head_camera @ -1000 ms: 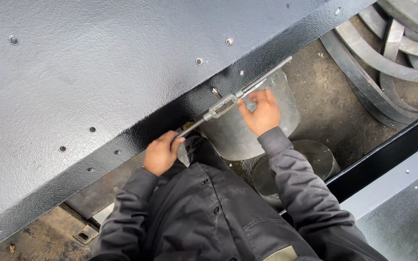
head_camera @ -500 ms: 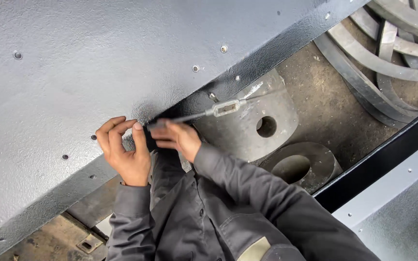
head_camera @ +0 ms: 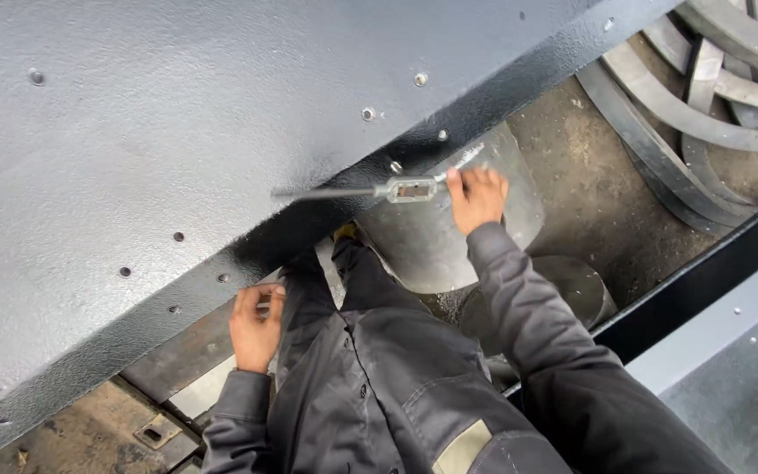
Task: The person uses a long turnbuckle-style rod tool to press into a series of holes along a large dark steel chassis beam, working hole by hole along the frame. They reposition the tool between holes, steady the beam with the other hand, and occasionally handle a small fastener by hand before resuming pressing.
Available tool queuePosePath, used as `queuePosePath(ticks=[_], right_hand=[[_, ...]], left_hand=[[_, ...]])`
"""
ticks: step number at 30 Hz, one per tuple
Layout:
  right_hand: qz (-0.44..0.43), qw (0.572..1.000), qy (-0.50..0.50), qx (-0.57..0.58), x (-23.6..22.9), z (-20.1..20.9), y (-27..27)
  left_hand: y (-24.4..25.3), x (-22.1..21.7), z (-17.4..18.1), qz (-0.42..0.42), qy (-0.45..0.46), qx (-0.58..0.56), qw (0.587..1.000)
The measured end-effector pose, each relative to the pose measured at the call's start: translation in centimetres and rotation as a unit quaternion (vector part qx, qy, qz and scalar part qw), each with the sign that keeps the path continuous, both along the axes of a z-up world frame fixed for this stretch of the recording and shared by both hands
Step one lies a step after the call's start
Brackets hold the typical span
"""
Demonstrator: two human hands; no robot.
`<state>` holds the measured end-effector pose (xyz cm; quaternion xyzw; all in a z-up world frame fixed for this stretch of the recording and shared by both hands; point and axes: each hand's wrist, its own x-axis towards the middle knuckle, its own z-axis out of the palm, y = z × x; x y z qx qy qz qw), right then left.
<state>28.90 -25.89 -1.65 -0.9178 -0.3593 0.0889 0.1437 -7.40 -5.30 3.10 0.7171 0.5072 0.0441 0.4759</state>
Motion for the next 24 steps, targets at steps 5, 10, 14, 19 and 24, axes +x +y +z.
queuePosePath(ticks=[5,10,14,19,24], right_hand=[[-0.424,0.696,0.536,0.22,-14.4,-5.6,3.0],[-0.249,0.61,0.656,0.368,-9.1,6.6,17.3],[0.035,0.871,0.413,0.265,-5.8,9.8,19.2],[0.472,0.858,-0.197,0.051,6.8,7.6,16.7],[0.128,0.988,-0.051,-0.064,5.8,3.7,2.7]], left_hand=[[-1.1,-1.1,-0.5,0.035,0.026,-0.072,0.996],[-0.6,1.4,-1.1,0.004,0.016,-0.085,0.996],[-0.2,3.5,-0.7,-0.026,0.014,-0.096,0.995],[0.1,6.6,-1.5,-0.041,-0.025,-0.089,0.995],[-1.0,5.1,-1.7,-0.007,-0.029,-0.136,0.99]])
